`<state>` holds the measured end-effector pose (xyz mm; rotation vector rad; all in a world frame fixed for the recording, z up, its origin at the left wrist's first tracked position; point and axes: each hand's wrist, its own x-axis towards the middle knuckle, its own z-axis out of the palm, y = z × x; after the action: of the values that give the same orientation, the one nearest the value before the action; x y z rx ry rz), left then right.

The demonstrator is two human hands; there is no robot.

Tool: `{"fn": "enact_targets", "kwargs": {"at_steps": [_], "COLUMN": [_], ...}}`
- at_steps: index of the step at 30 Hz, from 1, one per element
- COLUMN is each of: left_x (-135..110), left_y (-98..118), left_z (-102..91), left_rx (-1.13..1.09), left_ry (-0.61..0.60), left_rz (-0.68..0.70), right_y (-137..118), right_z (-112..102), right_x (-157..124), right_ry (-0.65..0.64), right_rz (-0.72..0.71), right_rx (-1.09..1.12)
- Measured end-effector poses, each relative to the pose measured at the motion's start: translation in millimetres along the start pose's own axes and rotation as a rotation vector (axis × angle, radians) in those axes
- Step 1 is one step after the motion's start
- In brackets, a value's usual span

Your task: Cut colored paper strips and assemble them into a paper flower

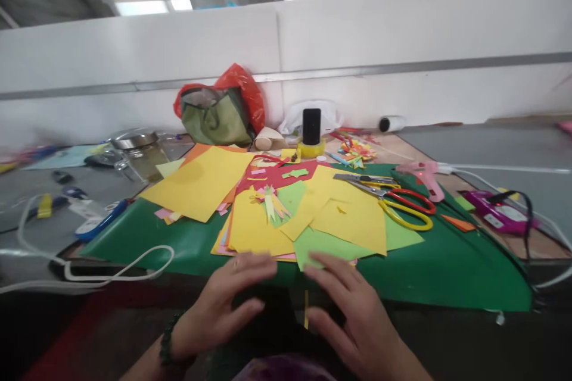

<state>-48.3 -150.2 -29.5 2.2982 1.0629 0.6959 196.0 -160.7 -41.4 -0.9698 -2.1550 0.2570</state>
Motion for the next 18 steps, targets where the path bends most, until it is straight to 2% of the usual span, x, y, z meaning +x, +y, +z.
{"fn": "enact_targets", "kwargs": {"at_steps": [1, 2, 4, 5, 6, 7, 8, 9, 10, 12, 14, 18], "left_x": [-1.7, -3.4, -6.9, -8.7, -10.0, -10.7, -10.4, -9.0, -6.9, -1.5, 3.3, 6.3], "left_y": [-0.3, -0.6, -1.9, -3.9, -7.5, -13.2, -20.7, -29.8, -39.6, -57.7, -68.9, -68.9], "left_z": [1.2, 2.3, 2.5, 0.8, -2.4, -7.2, -13.6, -21.1, -29.3, -45.2, -56.7, -61.1], "left_rx": [0.111, 0.178, 0.119, 0.06, 0.023, 0.049, 0.145, 0.276, 0.404, 0.581, 0.662, 0.684], "left_ry": [0.061, 0.051, -0.099, -0.126, -0.103, 0.0, 0.152, 0.301, 0.388, 0.403, 0.362, 0.238], "left_rz": [-0.075, -0.08, 0.055, 0.11, 0.135, 0.105, 0.051, -0.042, -0.137, -0.269, -0.343, -0.363], "right_y": [3.0, 5.6, 8.8, 9.3, 9.4, 9.2, 9.0, 8.9, 9.3, 11.8, 18.0, 40.9], "right_z": [5.3, 10.8, 19.1, 20.9, 21.1, 20.2, 18.7, 17.2, 16.3, 16.5, 19.0, 24.6], "right_x": [-1.0, -2.5, -6.9, -9.5, -12.0, -13.9, -15.0, -15.2, -14.6, -12.1, -9.0, -3.4], "right_ry": [0.003, -0.054, -0.209, -0.255, -0.243, -0.176, -0.084, 0.013, 0.094, 0.175, 0.19, 0.255], "right_rz": [-0.011, -0.063, -0.225, -0.271, -0.27, -0.232, -0.174, -0.128, -0.098, -0.108, -0.11, -0.05], "right_rx": [-0.016, 0.017, 0.155, 0.198, 0.194, 0.148, 0.085, 0.026, -0.023, -0.08, -0.167, -0.408]}}
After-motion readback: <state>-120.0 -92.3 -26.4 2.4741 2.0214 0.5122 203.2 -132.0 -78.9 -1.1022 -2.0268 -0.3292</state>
